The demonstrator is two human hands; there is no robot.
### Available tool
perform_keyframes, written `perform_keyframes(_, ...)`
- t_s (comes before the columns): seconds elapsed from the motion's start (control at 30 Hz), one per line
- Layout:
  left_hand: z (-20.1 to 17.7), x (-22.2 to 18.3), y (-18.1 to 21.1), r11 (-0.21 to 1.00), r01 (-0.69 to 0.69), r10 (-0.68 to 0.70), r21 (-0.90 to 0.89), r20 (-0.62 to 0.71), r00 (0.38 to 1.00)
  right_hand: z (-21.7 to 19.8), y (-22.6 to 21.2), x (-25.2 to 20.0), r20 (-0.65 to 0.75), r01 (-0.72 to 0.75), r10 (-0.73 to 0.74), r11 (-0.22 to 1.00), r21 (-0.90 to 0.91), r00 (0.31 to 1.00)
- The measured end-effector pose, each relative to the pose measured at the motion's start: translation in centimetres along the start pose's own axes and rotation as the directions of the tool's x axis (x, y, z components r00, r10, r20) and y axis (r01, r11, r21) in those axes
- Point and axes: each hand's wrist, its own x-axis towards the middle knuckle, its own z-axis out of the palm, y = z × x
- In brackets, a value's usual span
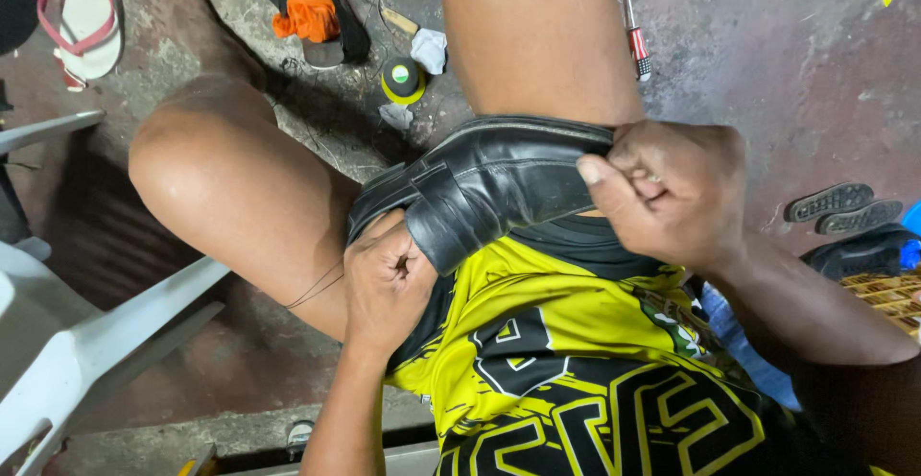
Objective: The person repairs a black leather shoe by hand, using a stitching awl to sew through the sole and upper while holding the shoe in their lap.
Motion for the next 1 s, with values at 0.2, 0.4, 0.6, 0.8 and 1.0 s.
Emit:
perform_keyframes(0.2,0.6,-0.1,0.0,0.996,0.066,-0.066,-0.054,0.001,0.998,-1.0,2.9,1.9,0.134,-0.232,0.207,0.585,0.777,0.969)
perform_keyframes(0.4,0.1,-0.5,0.1,0.999,0.039,-0.039,-0.005,-0.036,0.999,-0.7,5.0,2.3,0.219,-0.319,0.285,0.377,0.87,0.933)
perform_keyframes(0.6,-5.4,-1.3,5.1,0.94,0.33,-0.34,0.093,0.127,0.932,-1.5,6.2,1.6,0.258,-0.302,0.198,0.237,0.923,0.946)
perform_keyframes(0.8,-4.5,0.0,10.7,0.764,0.265,-0.034,0.589,-0.373,0.927,-1.5,6.9,0.2,0.188,-0.235,0.241,0.185,0.954,0.952)
perform_keyframes(1.0,5.7,5.2,10.8,0.735,-0.423,0.347,0.53,0.242,0.906,-2.1,6.9,-1.0,0.153,-0.225,0.287,0.236,0.945,0.946)
